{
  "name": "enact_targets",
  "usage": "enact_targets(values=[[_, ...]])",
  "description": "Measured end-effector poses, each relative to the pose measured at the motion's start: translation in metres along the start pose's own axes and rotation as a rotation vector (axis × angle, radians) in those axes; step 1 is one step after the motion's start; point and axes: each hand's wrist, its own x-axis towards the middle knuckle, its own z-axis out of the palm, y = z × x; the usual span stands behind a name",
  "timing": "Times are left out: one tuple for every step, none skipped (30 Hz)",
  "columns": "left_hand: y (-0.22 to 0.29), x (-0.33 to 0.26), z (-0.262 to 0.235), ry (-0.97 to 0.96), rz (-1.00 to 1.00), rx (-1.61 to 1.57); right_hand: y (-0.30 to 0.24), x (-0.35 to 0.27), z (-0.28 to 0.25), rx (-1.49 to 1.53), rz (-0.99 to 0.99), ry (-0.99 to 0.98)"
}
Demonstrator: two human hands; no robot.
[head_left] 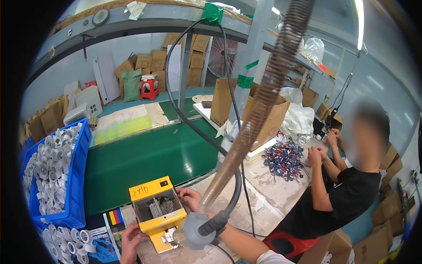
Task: Assembling internal electronic components of small portable fans at a factory workbench using an electric screwdriver.
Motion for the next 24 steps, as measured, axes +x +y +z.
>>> enact_targets(values=[[-0.001,0.0,0.0,-0.009,0.004,0.004,0.013,0.007,-0.014,-0.014,0.011,-0.049],[-0.002,-0.001,0.0,0.009,-0.008,0.009,0.015,0.008,-0.015,-0.012,0.007,-0.051],[-0.002,-0.001,0.001,0.027,-0.02,0.014,0.018,0.009,-0.016,0.031,0.015,-0.063],[0.0,-0.001,0.001,0.025,-0.017,0.016,0.02,0.011,-0.017,0.074,0.025,-0.076],[0.002,-0.002,0.003,0.026,-0.013,0.008,0.023,0.012,-0.02,0.088,0.023,-0.1],[0.004,-0.002,0.005,0.027,-0.01,0.0,0.025,0.014,-0.023,0.088,0.024,-0.1],[0.004,-0.002,0.007,0.027,-0.011,-0.001,0.028,0.017,-0.026,0.076,0.023,-0.094],[0.005,-0.002,0.007,0.023,-0.008,0.004,0.027,0.017,-0.025,0.064,0.02,-0.088],[0.006,-0.001,0.008,0.018,-0.005,0.008,0.026,0.016,-0.025,0.065,0.02,-0.088],[0.005,-0.002,0.007,0.017,-0.006,0.009,0.024,0.015,-0.027,0.072,0.031,-0.105],[0.004,-0.001,0.006,0.012,-0.001,0.007,0.02,0.014,-0.026,0.08,0.043,-0.123],[0.003,-0.001,0.005,0.005,0.004,0.005,0.017,0.013,-0.025,0.082,0.043,-0.124],[0.004,-0.001,0.005,0.006,0.004,0.007,0.013,0.012,-0.024,0.043,0.062,-0.127],[0.004,-0.002,0.005,0.01,-0.001,0.005,0.008,0.011,-0.022,0.004,0.083,-0.13],[0.004,-0.002,0.004,0.014,-0.005,0.003,0.004,0.009,-0.02,0.005,0.084,-0.132],[0.004,-0.003,0.004,0.016,-0.006,0.003,0.0,0.006,-0.018,-0.027,0.084,-0.135],[0.005,-0.002,0.006,0.017,-0.004,0.009,-0.004,0.005,-0.017,-0.06,0.08,-0.135],[0.007,-0.002,0.008,0.019,-0.002,0.014,-0.005,0.004,-0.017,-0.06,0.08,-0.135],[0.008,-0.002,0.009,0.02,-0.003,0.014,-0.006,0.004,-0.017,-0.073,0.06,-0.143],[0.01,-0.001,0.01,0.0,-0.004,0.019,-0.006,0.003,-0.017,-0.085,0.039,-0.15],[0.011,-0.001,0.011,-0.018,-0.006,0.024,-0.005,0.003,-0.017,-0.085,0.04,-0.151],[0.011,-0.001,0.011,-0.017,-0.007,0.024,-0.004,0.004,-0.018,-0.086,0.02,-0.153],[0.011,-0.001,0.011,-0.017,-0.001,0.026,-0.003,0.004,-0.018,-0.088,0.0,-0.155],[0.011,-0.001,0.011,-0.016,0.005,0.028,-0.002,0.004,-0.018,-0.087,0.002,-0.156]])
